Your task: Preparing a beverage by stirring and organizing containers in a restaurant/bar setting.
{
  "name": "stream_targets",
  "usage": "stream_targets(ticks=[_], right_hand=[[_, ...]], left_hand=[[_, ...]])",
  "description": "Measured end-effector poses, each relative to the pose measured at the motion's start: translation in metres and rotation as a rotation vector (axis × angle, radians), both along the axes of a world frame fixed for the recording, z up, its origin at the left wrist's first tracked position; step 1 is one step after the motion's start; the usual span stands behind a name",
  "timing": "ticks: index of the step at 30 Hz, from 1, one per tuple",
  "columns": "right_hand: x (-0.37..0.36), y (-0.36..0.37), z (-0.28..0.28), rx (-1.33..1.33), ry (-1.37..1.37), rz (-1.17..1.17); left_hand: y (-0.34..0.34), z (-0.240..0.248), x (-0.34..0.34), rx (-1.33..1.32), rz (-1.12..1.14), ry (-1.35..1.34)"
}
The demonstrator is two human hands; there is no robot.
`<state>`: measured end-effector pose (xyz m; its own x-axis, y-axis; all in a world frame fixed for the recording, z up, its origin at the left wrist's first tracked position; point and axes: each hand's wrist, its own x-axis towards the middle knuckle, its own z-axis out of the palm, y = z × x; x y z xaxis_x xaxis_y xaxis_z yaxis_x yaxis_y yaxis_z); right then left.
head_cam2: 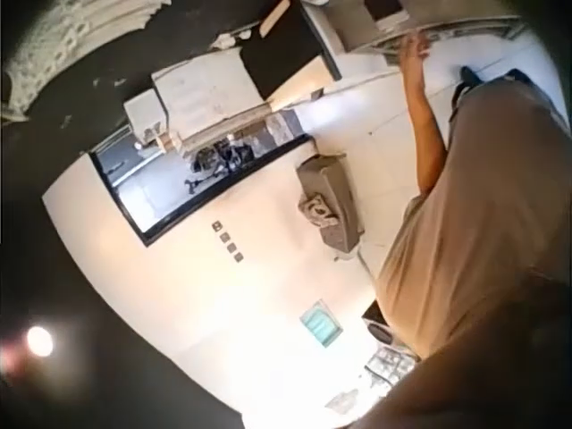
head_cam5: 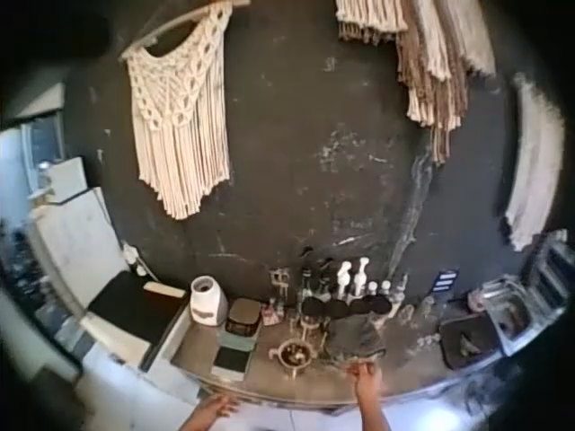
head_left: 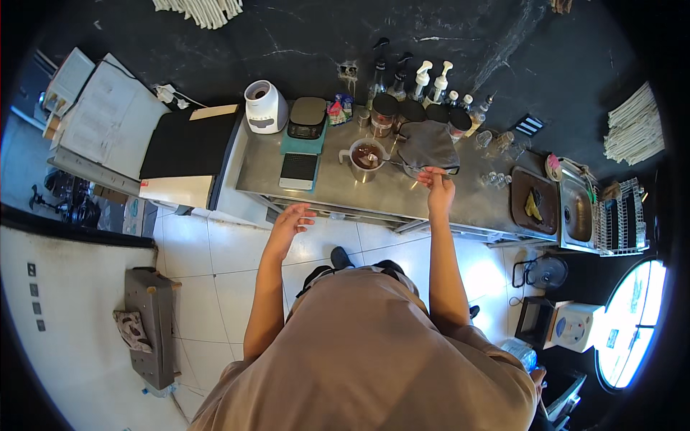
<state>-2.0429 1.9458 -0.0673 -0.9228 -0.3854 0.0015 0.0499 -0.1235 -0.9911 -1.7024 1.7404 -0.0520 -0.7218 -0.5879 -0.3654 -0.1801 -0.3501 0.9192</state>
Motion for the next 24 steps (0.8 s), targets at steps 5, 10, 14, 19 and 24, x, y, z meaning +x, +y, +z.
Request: stream_targets(ticks=[5,10,14,19,24], right_hand=[[-0.015,0.006,-0.032,-0.158,-0.171,0.058],[-0.019,0.015,-0.048,-0.166,-0.225,0.067],[0.017,0.044,-0.018,-0.290,-0.303,0.132],[0.072,0.128,-0.083,-0.281,-0.517,0.246],[0.147,0.227,-0.160,-0.137,-0.934,0.206]], left_hand=[[0.051,0.009,0.020,-0.011,0.075,-0.031],[0.118,0.018,0.034,-0.028,0.131,-0.025],[0.182,0.025,0.059,0.002,0.194,-0.017],[0.257,0.020,0.083,0.039,0.378,-0.006],[0.296,-0.003,0.121,0.135,0.541,0.178]])
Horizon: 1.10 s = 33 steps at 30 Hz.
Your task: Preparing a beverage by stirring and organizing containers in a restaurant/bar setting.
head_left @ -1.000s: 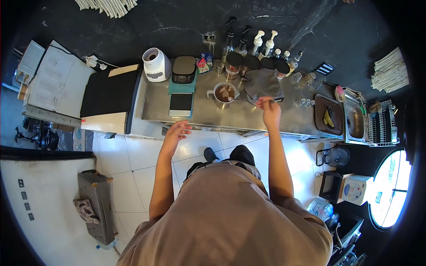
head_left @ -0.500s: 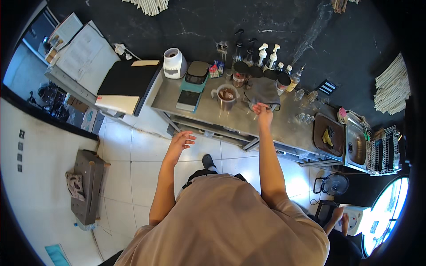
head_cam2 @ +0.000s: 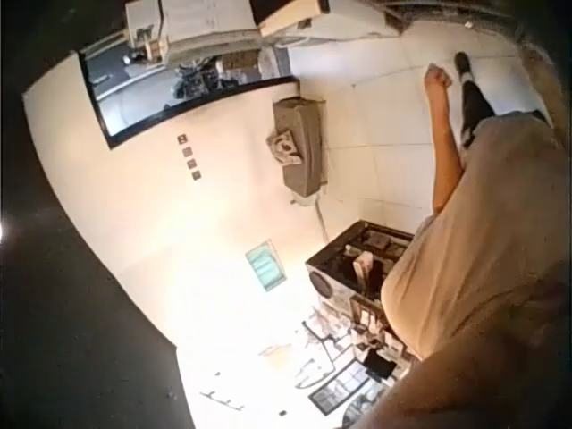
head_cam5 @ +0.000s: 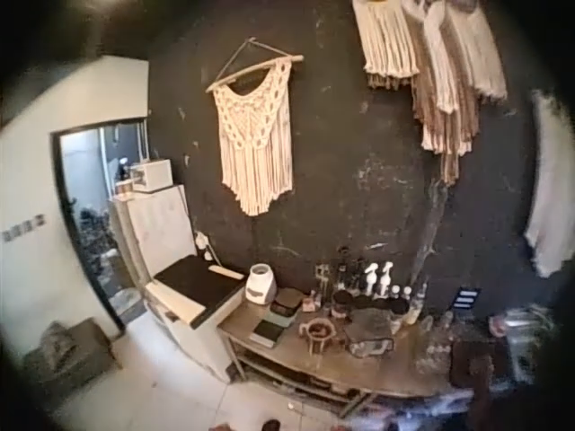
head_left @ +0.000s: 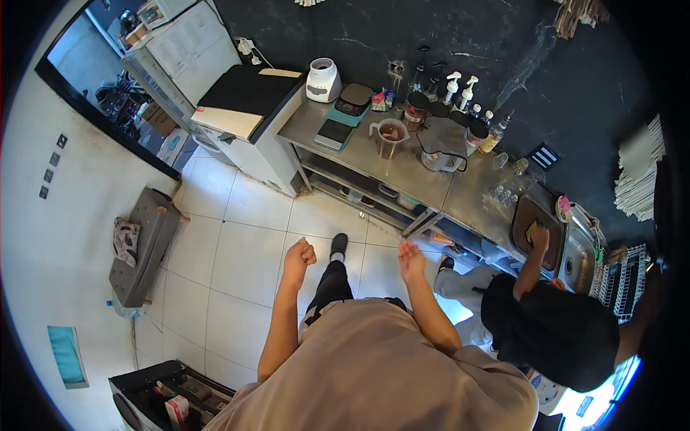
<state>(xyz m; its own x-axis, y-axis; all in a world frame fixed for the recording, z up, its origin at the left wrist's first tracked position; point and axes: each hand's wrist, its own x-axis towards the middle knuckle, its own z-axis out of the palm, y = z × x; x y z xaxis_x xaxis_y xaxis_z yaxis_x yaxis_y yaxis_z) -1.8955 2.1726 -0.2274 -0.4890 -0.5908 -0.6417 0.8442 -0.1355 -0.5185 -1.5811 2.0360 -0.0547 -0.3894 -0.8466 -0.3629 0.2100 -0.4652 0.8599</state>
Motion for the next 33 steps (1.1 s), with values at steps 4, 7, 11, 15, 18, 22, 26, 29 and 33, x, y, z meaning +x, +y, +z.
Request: stream_targets(ticks=[4,7,11,15,18,22,26,29,33], right_hand=[[0.015,0.006,0.026,0.065,0.011,0.043],[0.007,-0.013,0.050,-0.119,0.107,0.018],[0.012,-0.050,0.102,-0.205,0.211,-0.079],[0.034,-0.080,0.102,-0.031,0.567,0.006],[0.064,-0.099,0.072,0.018,0.585,0.002],[0.103,-0.116,0.035,0.048,0.462,-0.148],[0.106,-0.128,0.036,0.008,0.378,-0.366],[0.075,-0.135,0.079,-0.118,0.494,-0.477],[0.009,-0.154,0.133,-0.079,0.683,-0.596]], left_hand=[[0.018,0.028,0.006,0.073,-0.018,0.104],[-0.001,0.014,0.024,-0.051,-0.094,0.015],[-0.043,0.013,0.052,0.003,-0.276,0.208],[-0.095,0.018,0.078,0.011,-0.338,0.157],[-0.139,0.019,0.108,-0.051,-0.378,-0.003],[-0.191,0.017,0.135,-0.091,-0.355,-0.039],[-0.228,-0.005,0.151,-0.085,-0.406,-0.140],[-0.244,-0.005,0.148,-0.127,-0.477,-0.158],[-0.259,-0.021,0.124,-0.106,-0.477,-0.167]])
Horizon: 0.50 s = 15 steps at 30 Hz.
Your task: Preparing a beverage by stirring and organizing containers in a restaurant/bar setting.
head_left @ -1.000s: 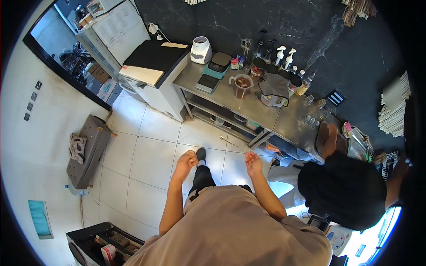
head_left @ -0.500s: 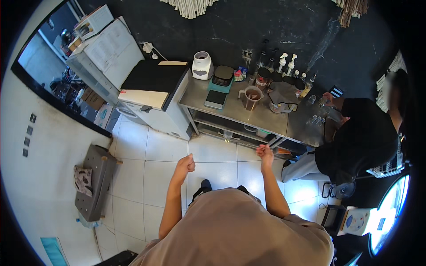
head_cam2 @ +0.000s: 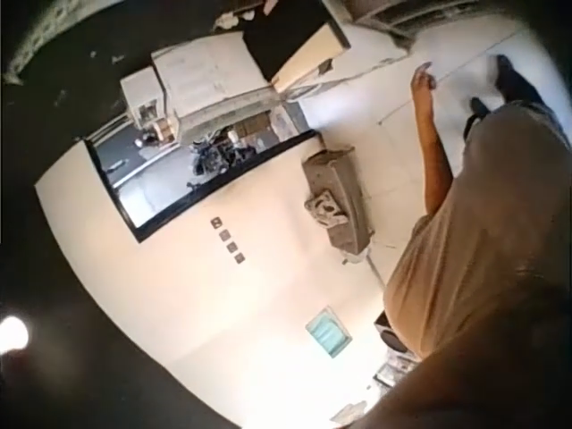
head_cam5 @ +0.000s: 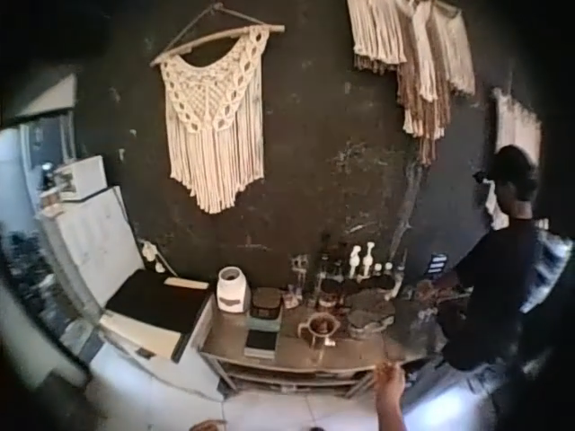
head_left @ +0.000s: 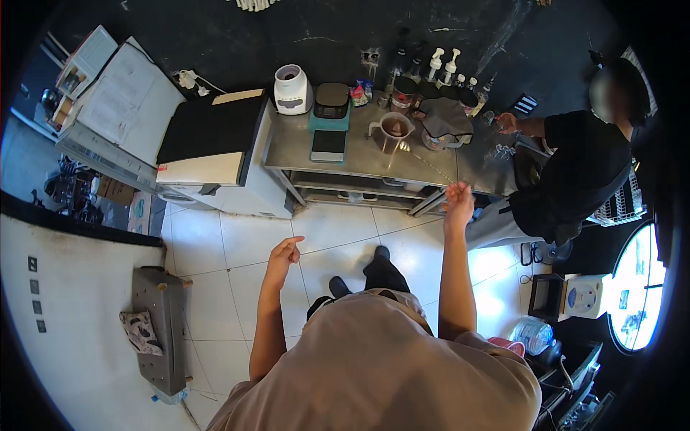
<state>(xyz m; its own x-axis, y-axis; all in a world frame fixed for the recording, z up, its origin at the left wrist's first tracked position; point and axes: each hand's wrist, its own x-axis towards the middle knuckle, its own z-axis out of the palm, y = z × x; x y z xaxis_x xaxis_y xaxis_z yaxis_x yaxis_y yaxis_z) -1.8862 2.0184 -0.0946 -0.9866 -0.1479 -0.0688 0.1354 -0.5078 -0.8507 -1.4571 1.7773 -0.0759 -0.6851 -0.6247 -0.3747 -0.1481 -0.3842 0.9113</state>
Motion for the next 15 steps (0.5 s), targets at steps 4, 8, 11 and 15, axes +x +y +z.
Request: stream_targets(ticks=[4,8,11,15], right_hand=[[-0.066,-0.034,0.021,0.202,0.157,-0.017],[-0.104,-0.091,0.047,0.543,0.440,0.144],[-0.133,-0.124,0.049,0.711,0.563,0.247],[-0.155,-0.152,0.035,0.855,0.688,0.363]], left_hand=[[-0.011,-0.010,-0.038,0.061,0.024,-0.009],[-0.018,0.006,-0.078,0.062,0.019,0.001],[-0.025,0.011,-0.104,0.044,0.070,0.014],[-0.036,0.004,-0.141,0.054,0.149,0.042]])
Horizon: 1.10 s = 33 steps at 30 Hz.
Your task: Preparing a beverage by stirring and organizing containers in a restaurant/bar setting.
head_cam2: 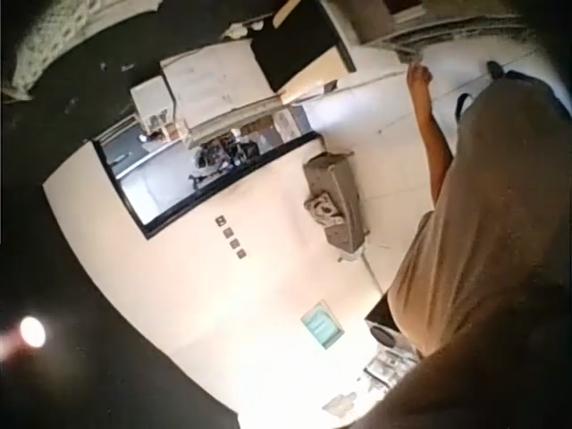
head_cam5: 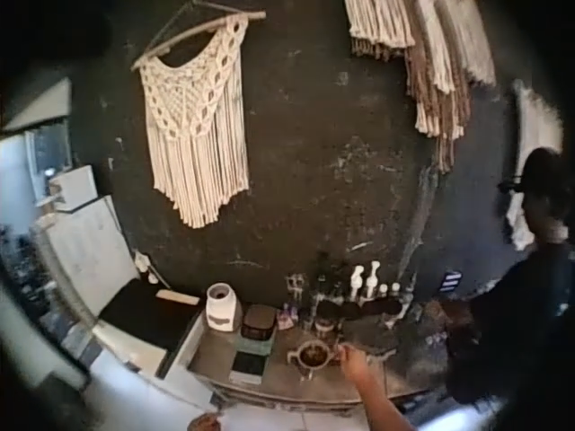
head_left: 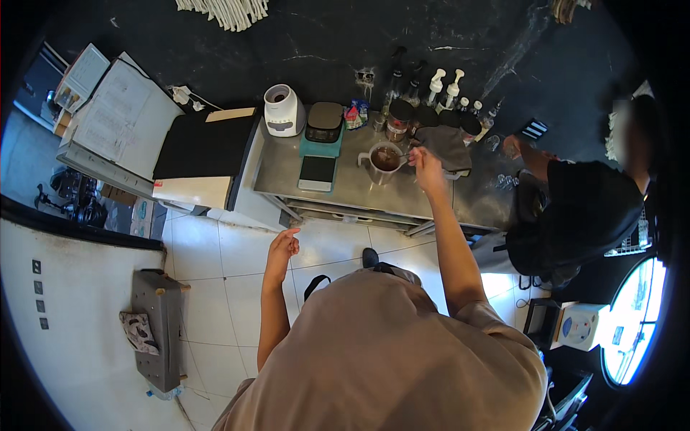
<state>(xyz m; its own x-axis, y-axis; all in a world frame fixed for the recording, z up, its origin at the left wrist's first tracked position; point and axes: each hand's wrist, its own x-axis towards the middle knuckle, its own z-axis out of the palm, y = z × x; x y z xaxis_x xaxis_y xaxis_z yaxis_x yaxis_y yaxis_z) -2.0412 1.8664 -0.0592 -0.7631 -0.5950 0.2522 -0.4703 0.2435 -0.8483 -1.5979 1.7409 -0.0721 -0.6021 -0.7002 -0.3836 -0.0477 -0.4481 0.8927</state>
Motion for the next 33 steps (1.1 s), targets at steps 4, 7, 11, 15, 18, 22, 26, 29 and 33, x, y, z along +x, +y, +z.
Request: stream_targets(ticks=[4,7,11,15,18,22,26,29,33], right_hand=[[-0.018,-0.015,-0.009,0.043,0.053,0.135],[-0.034,-0.024,-0.022,0.200,0.131,0.320],[-0.040,-0.041,-0.029,0.225,0.164,0.299],[-0.041,-0.051,-0.029,0.287,-0.023,0.428],[-0.041,-0.053,-0.033,0.282,0.278,0.337],[-0.043,-0.054,-0.029,0.304,-0.049,0.454],[-0.042,-0.055,-0.025,0.360,0.175,0.337],[-0.047,-0.060,-0.028,0.303,-0.094,0.436],[-0.041,-0.062,-0.020,0.306,0.359,0.378]], left_hand=[[-0.004,-0.003,-0.033,0.025,0.111,-0.023],[-0.008,-0.007,-0.054,0.025,0.139,0.005],[-0.009,-0.002,-0.072,0.053,0.153,-0.008],[-0.014,-0.008,-0.077,0.071,0.162,-0.028],[-0.019,-0.005,-0.080,0.060,0.142,-0.048],[-0.031,-0.001,-0.083,0.022,0.142,-0.061],[-0.036,-0.003,-0.088,0.030,0.149,-0.041],[-0.038,0.000,-0.094,0.028,0.122,-0.045],[-0.038,-0.007,-0.094,0.044,0.117,-0.041]])
